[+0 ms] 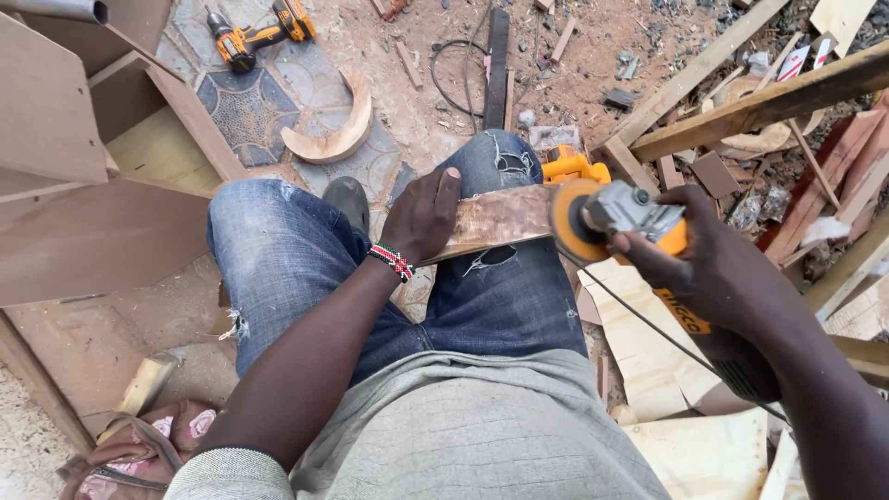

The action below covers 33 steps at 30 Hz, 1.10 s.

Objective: Grinding and shaping a curved wooden piece using an angle grinder in a workshop environment.

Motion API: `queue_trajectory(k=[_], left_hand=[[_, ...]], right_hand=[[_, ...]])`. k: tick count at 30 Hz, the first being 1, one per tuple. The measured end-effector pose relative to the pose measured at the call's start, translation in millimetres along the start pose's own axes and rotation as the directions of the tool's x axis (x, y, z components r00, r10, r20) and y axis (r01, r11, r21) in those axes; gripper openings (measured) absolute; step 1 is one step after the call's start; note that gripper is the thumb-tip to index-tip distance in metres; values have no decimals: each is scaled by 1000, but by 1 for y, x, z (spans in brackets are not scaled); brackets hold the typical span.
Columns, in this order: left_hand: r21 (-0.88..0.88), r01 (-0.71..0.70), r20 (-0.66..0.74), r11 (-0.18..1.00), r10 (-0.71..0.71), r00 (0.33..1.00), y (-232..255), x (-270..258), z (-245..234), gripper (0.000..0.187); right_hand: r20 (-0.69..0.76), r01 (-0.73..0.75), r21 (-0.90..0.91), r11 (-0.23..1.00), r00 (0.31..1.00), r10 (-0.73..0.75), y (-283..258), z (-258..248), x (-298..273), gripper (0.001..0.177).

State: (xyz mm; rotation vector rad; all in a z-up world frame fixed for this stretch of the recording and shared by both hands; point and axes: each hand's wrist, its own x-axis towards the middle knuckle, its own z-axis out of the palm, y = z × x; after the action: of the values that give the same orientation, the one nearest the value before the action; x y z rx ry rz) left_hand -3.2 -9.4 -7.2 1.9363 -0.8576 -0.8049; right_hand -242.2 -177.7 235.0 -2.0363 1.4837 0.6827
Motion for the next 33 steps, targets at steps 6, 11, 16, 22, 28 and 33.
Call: queue_trajectory(k=[6,11,16,22,28,33], left_hand=[[-6,-26,0,1000,26,1000,0,1,2,50],[-15,-33,-12,999,33,999,-6,1,-1,48],[-20,10,12,1000,-10,1000,-4,1,-4,47],[-11,-24,0,1000,24,1000,-8,2,-1,48],[15,-46,6,999,46,999,-31,8,8,45],[430,-486,-4,761,540,841,-67,17,22,28]], right_hand=[[11,25,-4,1000,1000,-25,1,14,-9,82],[32,-3,-41,999,999,4,2,6,-8,80],[-7,14,53,999,1000,-14,20,12,1,73],[22,-40,-24,999,999,40,19,13,-7,78],[-45,32,197,980,999,-23,32,14,5,67],[5,-10,50,999,1000,10,18,17,-10,75]])
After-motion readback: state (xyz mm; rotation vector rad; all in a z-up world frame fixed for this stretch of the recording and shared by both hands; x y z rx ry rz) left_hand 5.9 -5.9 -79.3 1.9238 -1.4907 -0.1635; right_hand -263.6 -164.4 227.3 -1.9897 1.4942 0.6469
